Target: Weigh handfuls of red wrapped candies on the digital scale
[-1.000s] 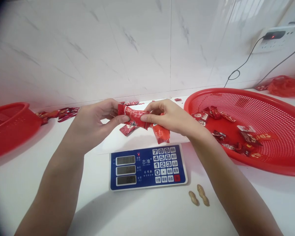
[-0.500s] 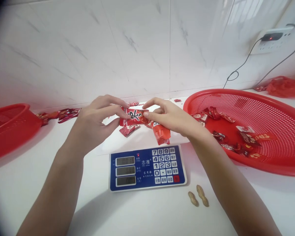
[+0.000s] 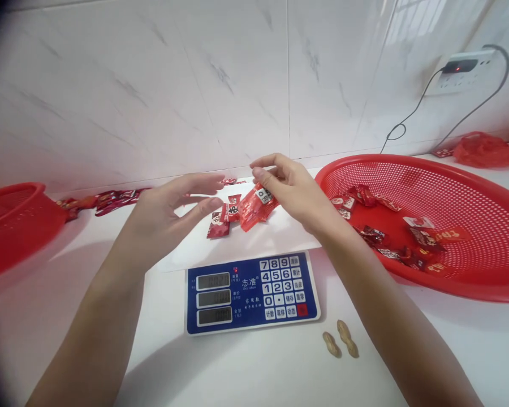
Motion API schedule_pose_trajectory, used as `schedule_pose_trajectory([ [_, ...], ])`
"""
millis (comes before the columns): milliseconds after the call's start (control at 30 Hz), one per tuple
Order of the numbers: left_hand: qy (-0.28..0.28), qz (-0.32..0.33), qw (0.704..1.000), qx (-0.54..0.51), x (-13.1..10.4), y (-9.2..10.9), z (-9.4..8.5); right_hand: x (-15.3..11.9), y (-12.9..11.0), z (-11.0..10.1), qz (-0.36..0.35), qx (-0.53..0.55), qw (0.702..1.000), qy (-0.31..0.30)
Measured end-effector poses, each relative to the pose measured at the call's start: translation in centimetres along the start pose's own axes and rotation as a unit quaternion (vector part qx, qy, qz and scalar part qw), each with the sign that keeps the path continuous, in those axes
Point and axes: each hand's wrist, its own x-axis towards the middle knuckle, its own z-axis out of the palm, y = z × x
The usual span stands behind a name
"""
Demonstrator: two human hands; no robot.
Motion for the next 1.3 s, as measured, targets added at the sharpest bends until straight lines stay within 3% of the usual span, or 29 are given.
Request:
schedule_pose_trajectory([
  [67, -0.057, -0.025, 0.994, -0.096, -0.2, 0.7, 0.4, -0.2, 0.2, 0.7, -0.02, 0.04, 0.998, -0.036],
  [167, -0.119, -0.034, 0.981, -0.153, -0.1, 0.7, 0.9, -0.3, 0.5, 1.3, -0.047, 0.082, 0.993, -0.076],
  [333, -0.121, -0.036, 0.984, -0.13, 0.1, -0.1, 1.4, -0.8, 0.1, 1.0, 0.009, 0.074, 0.988, -0.132],
  [500, -0.073, -0.014, 0.994, -0.084, 0.0, -0.1, 1.4, -1.1, -0.6, 0.0, -0.001, -0.056, 0.994, -0.093],
  [667, -0.037, 0.017, 0.992, -0.123, -0.2, 0.3, 1.1, -0.8, -0.4, 0.3, -0.033, -0.039, 0.98, -0.191],
  [767, -0.055, 0.001, 0.991, -0.124, -0.2, 0.4, 0.9, -0.9, -0.4, 0.9, -0.089, -0.127, 0.982, -0.108],
  [867, -0.089, -0.025, 0.985, -0.145, -0.2, 0.4, 0.8, -1.1, -0.6, 1.5, -0.122, -0.231, 0.965, -0.037],
  [1000, -0.012, -0.021, 0.996, -0.082, -0.4, 0.7, 0.9, -1.3, -0.6, 2.0, -0.133, -0.279, 0.951, -0.004],
  [1133, 0.062, 0.036, 0.997, -0.004, -0.5, 0.8, 0.9, -1.4, -0.5, 2.1, -0.142, -0.266, 0.953, -0.018],
  [1200, 0.122, 0.074, 0.988, 0.049, -0.2, 0.4, 0.8, -1.8, -0.9, 1.4, -0.152, -0.26, 0.954, 0.0],
  [1300, 0.189, 0.083, 0.97, 0.125, 0.5, -1.1, 0.4, -2.4, -1.8, -1.4, -0.15, -0.295, 0.94, 0.085],
])
